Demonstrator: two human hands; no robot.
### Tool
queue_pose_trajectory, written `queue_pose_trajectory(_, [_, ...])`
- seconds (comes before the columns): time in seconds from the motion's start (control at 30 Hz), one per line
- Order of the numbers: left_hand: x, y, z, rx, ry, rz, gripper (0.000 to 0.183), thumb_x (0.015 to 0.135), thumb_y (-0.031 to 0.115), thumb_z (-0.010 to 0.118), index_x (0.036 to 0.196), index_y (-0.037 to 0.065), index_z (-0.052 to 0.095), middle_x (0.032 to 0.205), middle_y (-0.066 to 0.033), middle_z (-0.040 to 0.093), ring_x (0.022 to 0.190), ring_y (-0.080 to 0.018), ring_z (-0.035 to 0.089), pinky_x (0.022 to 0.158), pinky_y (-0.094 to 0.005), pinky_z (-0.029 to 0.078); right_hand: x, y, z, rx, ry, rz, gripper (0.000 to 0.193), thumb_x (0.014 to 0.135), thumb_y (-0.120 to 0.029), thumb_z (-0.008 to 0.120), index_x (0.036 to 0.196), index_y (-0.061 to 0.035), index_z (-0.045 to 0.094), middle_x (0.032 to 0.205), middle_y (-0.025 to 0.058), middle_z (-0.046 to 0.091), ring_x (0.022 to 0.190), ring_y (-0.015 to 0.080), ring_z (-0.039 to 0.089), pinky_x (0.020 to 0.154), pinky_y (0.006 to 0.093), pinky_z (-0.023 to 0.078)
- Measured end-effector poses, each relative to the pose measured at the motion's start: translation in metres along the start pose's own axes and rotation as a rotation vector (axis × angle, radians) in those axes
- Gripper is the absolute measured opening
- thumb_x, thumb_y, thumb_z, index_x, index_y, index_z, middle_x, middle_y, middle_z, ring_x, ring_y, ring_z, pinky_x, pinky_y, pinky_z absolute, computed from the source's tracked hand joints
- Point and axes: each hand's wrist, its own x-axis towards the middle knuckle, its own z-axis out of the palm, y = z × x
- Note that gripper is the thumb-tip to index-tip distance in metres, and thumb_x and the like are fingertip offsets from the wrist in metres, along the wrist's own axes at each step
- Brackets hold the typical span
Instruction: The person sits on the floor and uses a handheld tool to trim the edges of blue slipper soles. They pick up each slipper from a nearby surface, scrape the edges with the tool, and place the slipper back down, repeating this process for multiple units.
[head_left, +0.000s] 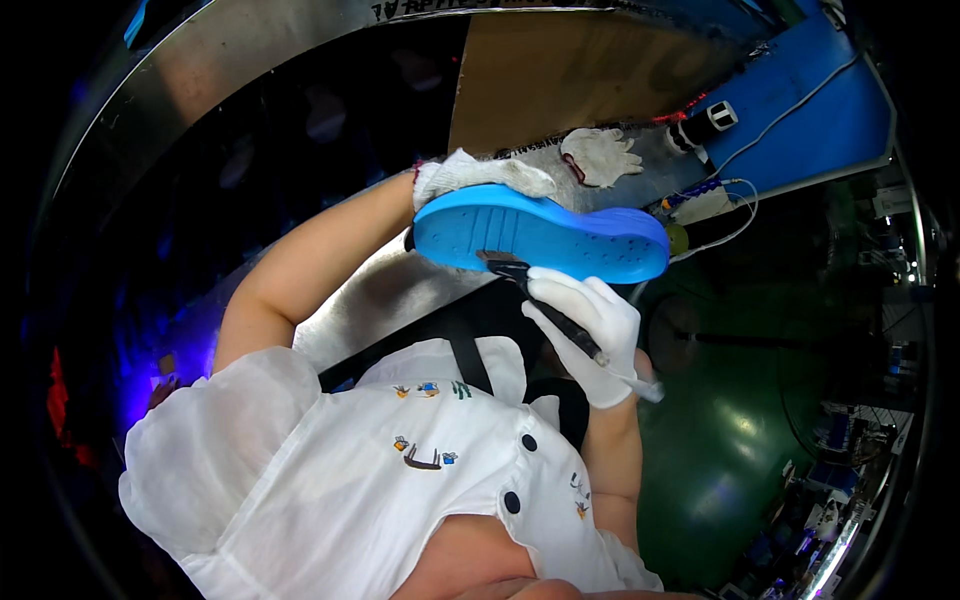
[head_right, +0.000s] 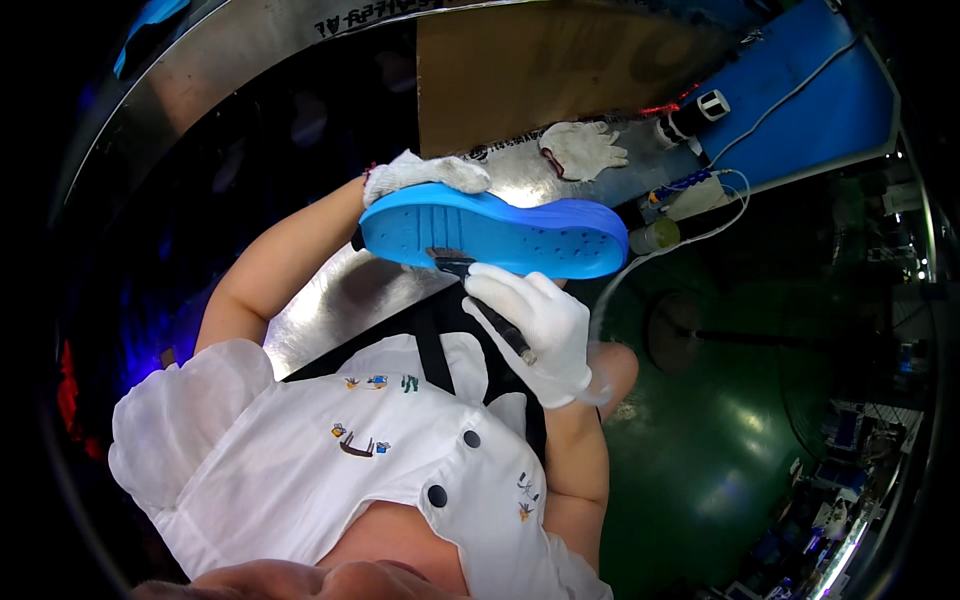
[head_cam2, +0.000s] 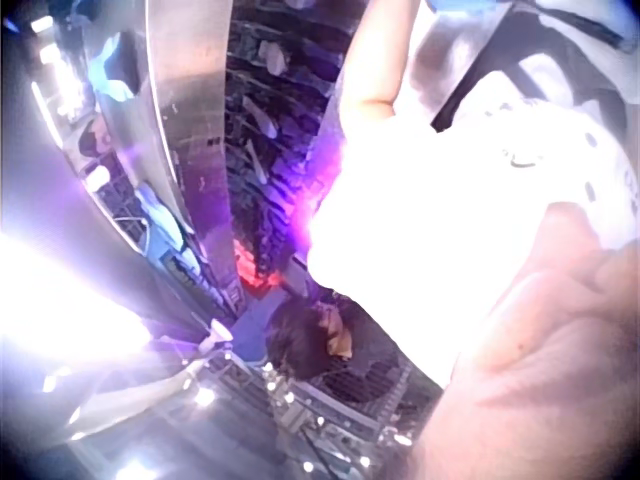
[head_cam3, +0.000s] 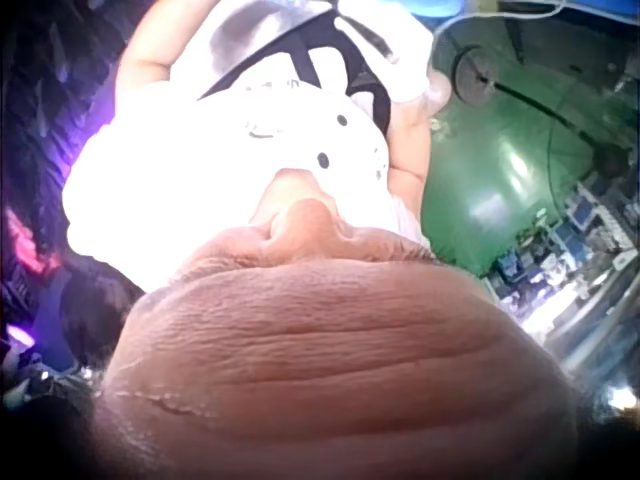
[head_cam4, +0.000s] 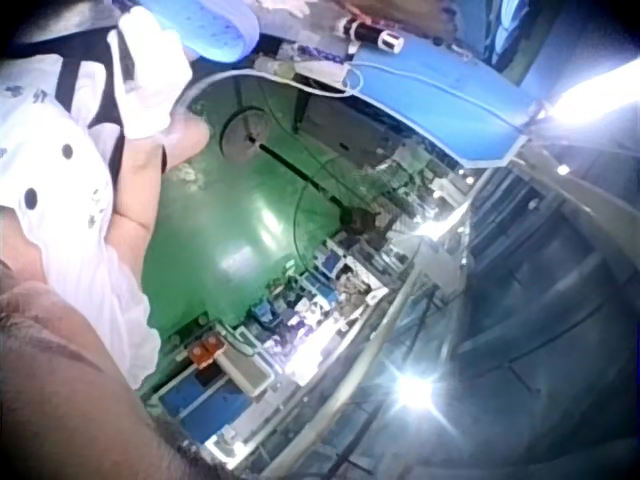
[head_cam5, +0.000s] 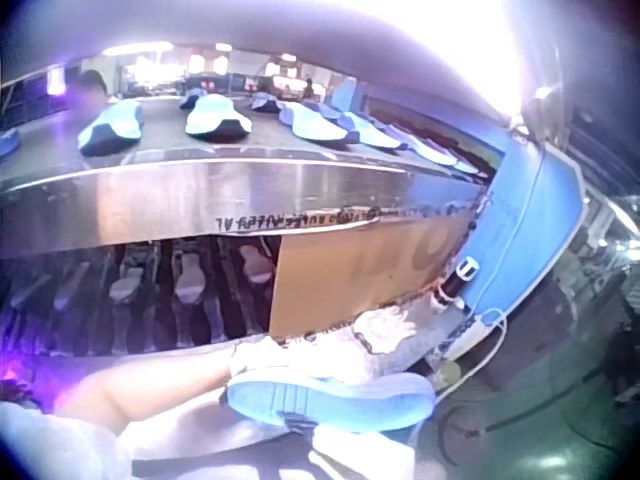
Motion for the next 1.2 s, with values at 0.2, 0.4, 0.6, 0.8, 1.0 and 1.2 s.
queue_pose_trajectory(0.2, [0.023,-0.035,-0.021,0.147,-0.133,0.445,0.040,0.100,0.031,0.055,0.131,0.007,0.062,0.127,-0.0158,0.064,0.112,-0.0255,0.066,0.098,-0.0357,0.054,-0.002,-0.010,-0.002,-0.095,0.036,-0.081,0.030,0.071,-0.012,0.075,0.101,-0.0148,0.071,0.106,0.0015,0.072,0.061,0.0198,0.059,0.054,0.0306,0.051])
queue_pose_trajectory(0.4, [-0.031,0.066,0.019,0.110,0.149,-0.154,0.053,0.092,0.048,0.061,0.132,0.013,0.063,0.125,-0.0147,0.064,0.109,-0.0225,0.067,0.097,-0.0329,0.054,0.000,-0.016,-0.018,-0.237,-0.160,-0.100,0.027,0.070,-0.009,0.079,0.097,-0.0086,0.073,0.106,0.0096,0.073,0.063,0.0237,0.060,0.056,0.0304,0.051])
queue_pose_trajectory(0.6, [0.002,0.000,-0.005,0.324,0.065,0.875,0.069,0.086,0.059,0.062,0.122,0.001,0.063,0.111,-0.0220,0.067,0.092,-0.0270,0.070,0.079,-0.0336,0.059,0.006,-0.001,-0.017,0.057,0.044,-0.036,0.027,0.069,-0.004,0.080,0.095,-0.0065,0.073,0.090,0.0085,0.072,0.065,0.0216,0.060,0.060,0.0310,0.051])
queue_pose_trajectory(0.8, [-0.032,0.016,0.088,-1.007,-0.216,0.229,0.075,0.093,0.063,0.051,0.132,-0.002,0.051,0.109,-0.0249,0.064,0.090,-0.0330,0.069,0.076,-0.0396,0.061,0.016,0.008,0.032,-0.270,0.539,-0.179,0.031,0.070,-0.002,0.080,0.099,-0.0068,0.069,0.098,0.0092,0.070,0.070,0.0259,0.061,0.062,0.0342,0.051])
queue_pose_trajectory(1.0, [-0.073,0.011,0.060,-1.046,0.236,0.306,0.081,0.088,0.067,0.054,0.137,0.003,0.048,0.123,-0.0236,0.060,0.102,-0.0347,0.065,0.090,-0.0468,0.056,0.002,-0.021,0.024,0.312,0.314,0.038,0.031,0.070,0.004,0.077,0.100,-0.0017,0.072,0.084,0.0111,0.070,0.071,0.0251,0.063,0.068,0.0327,0.051])
queue_pose_trajectory(1.2, [-0.170,0.171,0.017,-0.737,-0.058,0.580,0.096,0.092,0.075,0.036,0.147,-0.004,0.033,0.129,-0.0341,0.051,0.107,-0.0414,0.063,0.085,-0.0511,0.057,-0.014,-0.013,0.016,0.774,0.573,0.095,0.025,0.090,-0.008,0.066,0.109,0.0042,0.055,0.098,0.0159,0.064,0.081,0.0166,0.060,0.074,0.0259,0.050])
